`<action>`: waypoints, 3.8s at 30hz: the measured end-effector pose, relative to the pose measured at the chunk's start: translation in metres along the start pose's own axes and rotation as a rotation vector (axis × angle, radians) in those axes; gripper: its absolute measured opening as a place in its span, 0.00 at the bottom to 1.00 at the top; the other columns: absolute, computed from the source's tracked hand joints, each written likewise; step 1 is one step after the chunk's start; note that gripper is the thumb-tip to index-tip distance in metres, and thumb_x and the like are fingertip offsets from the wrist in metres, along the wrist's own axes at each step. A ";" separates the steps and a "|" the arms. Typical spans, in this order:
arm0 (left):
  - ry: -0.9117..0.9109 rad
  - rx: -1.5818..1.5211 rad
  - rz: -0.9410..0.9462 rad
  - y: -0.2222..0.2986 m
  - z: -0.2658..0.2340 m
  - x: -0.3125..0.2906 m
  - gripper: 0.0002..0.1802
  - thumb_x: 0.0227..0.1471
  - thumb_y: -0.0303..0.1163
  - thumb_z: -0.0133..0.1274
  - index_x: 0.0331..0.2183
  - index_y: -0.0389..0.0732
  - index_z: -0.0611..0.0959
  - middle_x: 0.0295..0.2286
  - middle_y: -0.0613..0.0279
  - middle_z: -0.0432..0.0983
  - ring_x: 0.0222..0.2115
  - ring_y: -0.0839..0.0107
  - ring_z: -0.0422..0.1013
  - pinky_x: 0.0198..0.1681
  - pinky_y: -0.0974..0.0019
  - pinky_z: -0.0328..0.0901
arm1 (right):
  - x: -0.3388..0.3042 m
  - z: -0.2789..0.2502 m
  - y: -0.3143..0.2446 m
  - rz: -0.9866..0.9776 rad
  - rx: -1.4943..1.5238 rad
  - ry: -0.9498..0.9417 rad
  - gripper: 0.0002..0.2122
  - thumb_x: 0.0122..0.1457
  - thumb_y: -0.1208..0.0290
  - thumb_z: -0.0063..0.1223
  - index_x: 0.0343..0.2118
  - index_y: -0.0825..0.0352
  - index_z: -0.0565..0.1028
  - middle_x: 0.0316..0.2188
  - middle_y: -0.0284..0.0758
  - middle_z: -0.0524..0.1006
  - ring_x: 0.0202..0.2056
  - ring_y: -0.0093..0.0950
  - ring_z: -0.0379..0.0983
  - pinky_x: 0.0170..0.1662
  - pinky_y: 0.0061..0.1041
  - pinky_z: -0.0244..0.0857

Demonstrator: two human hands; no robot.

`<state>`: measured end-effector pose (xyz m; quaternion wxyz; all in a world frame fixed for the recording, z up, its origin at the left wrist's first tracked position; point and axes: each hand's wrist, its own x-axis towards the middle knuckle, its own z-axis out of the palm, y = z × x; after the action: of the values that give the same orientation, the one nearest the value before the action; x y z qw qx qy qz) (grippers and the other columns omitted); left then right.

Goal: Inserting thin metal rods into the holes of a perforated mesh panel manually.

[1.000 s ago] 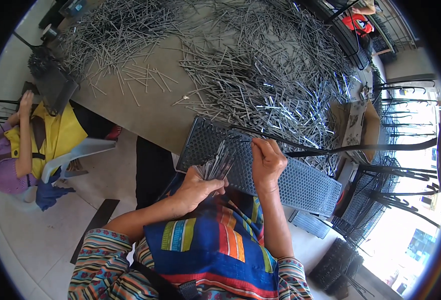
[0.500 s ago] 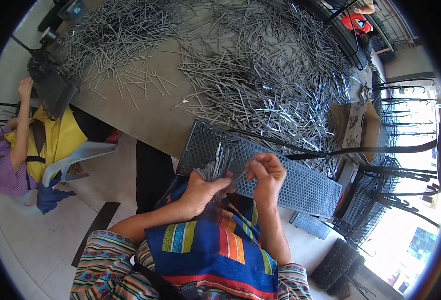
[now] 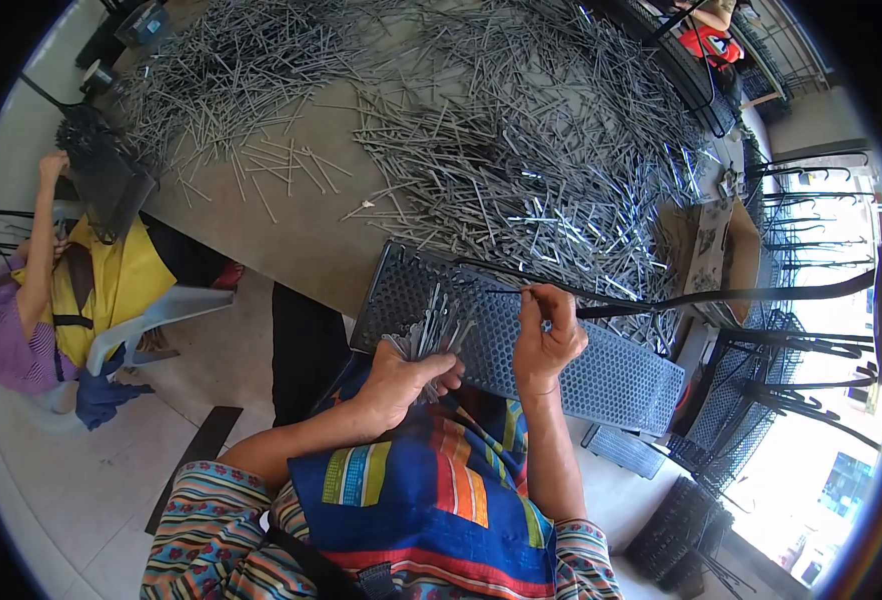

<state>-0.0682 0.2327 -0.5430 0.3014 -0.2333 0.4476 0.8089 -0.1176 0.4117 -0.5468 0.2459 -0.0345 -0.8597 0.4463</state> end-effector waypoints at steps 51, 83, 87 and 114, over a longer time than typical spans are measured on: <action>0.167 -0.071 0.042 -0.006 0.010 0.005 0.04 0.50 0.19 0.53 0.31 0.36 0.77 0.27 0.53 0.79 0.26 0.66 0.77 0.27 0.66 0.72 | -0.029 -0.026 0.014 0.527 0.668 0.017 0.03 0.53 0.86 0.52 0.30 0.71 0.74 0.23 0.36 0.77 0.18 0.19 0.69 0.21 0.15 0.63; 0.050 -0.041 -0.033 -0.009 0.011 0.006 0.03 0.50 0.21 0.54 0.31 0.35 0.77 0.25 0.55 0.78 0.22 0.68 0.74 0.26 0.68 0.69 | 0.016 -0.010 0.000 -0.157 -0.196 -0.305 0.04 0.48 0.80 0.59 0.28 0.68 0.78 0.22 0.37 0.76 0.21 0.34 0.74 0.25 0.25 0.65; 0.055 -0.095 -0.057 -0.008 0.012 0.005 0.04 0.49 0.19 0.55 0.31 0.34 0.77 0.24 0.54 0.77 0.21 0.68 0.75 0.24 0.69 0.69 | 0.010 -0.009 0.001 -0.157 -0.157 -0.312 0.03 0.48 0.80 0.59 0.27 0.68 0.78 0.21 0.37 0.75 0.20 0.34 0.74 0.25 0.25 0.65; 0.020 -0.089 -0.090 -0.009 0.016 0.001 0.05 0.47 0.18 0.55 0.30 0.33 0.77 0.23 0.53 0.77 0.20 0.67 0.75 0.25 0.68 0.70 | 0.002 -0.007 0.007 -0.166 -0.212 -0.139 0.07 0.48 0.81 0.59 0.31 0.67 0.78 0.21 0.36 0.74 0.20 0.30 0.73 0.24 0.25 0.65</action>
<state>-0.0646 0.2504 -0.5416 0.3223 -0.2746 0.4033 0.8112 -0.1170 0.4214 -0.5479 0.2168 0.0421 -0.9169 0.3325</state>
